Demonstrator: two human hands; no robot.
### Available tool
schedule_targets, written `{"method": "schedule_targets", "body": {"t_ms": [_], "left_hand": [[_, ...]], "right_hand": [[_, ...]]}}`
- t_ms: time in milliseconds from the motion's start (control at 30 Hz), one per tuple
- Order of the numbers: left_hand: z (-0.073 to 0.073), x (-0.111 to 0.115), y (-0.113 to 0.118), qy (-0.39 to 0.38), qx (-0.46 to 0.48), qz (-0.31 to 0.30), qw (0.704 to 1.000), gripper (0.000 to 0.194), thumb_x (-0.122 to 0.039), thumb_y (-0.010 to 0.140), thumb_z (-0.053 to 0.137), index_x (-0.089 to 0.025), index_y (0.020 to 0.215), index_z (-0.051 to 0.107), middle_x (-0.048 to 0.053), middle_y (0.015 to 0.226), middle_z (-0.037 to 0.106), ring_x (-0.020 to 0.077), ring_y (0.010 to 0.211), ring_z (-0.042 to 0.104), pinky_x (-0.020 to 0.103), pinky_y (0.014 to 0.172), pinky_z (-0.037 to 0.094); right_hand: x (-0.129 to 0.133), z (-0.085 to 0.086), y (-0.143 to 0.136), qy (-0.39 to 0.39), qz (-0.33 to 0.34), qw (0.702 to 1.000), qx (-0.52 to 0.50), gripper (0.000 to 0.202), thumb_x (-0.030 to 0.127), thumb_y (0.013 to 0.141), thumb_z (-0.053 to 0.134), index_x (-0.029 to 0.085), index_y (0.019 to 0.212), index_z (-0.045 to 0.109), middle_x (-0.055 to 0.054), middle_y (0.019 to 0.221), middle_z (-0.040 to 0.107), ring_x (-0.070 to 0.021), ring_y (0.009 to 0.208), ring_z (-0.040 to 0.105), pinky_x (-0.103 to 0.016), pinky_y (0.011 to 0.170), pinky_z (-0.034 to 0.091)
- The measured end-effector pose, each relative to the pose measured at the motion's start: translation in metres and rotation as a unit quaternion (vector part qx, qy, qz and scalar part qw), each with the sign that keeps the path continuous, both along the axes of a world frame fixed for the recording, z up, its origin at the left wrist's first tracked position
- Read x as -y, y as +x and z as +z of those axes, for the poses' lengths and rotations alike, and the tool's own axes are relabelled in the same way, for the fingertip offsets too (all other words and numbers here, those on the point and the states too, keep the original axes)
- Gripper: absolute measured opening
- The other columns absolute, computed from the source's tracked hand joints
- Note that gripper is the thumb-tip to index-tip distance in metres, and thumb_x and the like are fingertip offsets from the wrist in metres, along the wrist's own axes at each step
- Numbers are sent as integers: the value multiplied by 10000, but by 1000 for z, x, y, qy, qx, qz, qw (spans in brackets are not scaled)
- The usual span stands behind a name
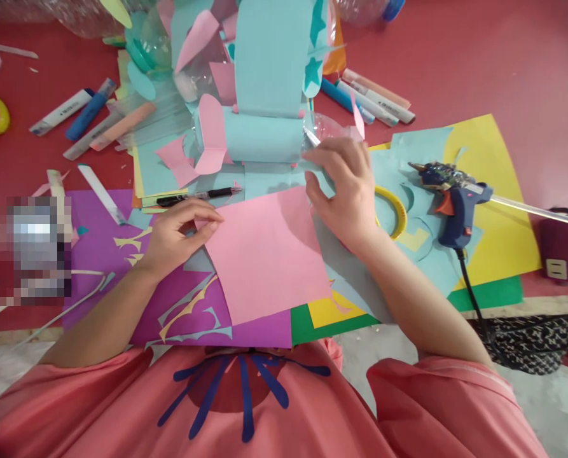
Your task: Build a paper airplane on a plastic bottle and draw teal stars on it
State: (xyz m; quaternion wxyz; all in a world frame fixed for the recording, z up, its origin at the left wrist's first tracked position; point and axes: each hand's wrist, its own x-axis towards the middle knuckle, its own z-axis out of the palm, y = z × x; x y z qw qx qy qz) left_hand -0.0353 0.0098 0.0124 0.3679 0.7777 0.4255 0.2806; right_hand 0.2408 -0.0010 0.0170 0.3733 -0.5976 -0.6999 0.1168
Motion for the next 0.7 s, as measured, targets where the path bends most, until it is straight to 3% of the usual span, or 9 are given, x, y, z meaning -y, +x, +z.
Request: {"method": "schedule_targets", "body": {"t_ms": [67,167,367,500,700], "left_hand": [[-3,1,0,25,-12,-14,1000,131,-247,887,550,-215,857,674,20,876,703,142,788,634,258,644,494],[-9,2,-1,69,-16,-29,997,155,-201,889,537,-219,970,668,18,913,702,138,800,638,254,662,504],[-16,3,-3,91,-28,-19,995,222,-164,915,503,-227,1068,651,20,974,706,128,840,648,234,682,517],[-18,4,-2,68,-20,-23,997,192,-183,943,492,-218,1037,655,26,977,705,113,802,643,212,640,502],[-18,2,-2,97,-5,-34,995,159,-148,935,517,-215,1008,643,7,942,706,92,757,632,195,636,489]], "right_hand": [[-12,4,5,-7,11,999,41,333,249,844,592,316,1168,551,-78,1313,574,-335,1309,486,-592,1113,328],[-32,6,7,-31,28,994,102,588,196,745,691,271,1287,473,-105,1403,516,-355,1346,438,-624,1158,243],[-59,10,-1,-120,56,988,80,690,98,694,745,191,1313,455,-155,1383,527,-330,1337,452,-555,1161,282],[-70,20,-5,-135,86,985,66,688,9,656,717,222,1261,468,-118,1358,564,-287,1307,496,-508,1135,342],[-87,19,2,-132,129,982,-31,664,95,603,811,256,1155,479,-68,1313,614,-204,1267,553,-358,1089,422]]}}
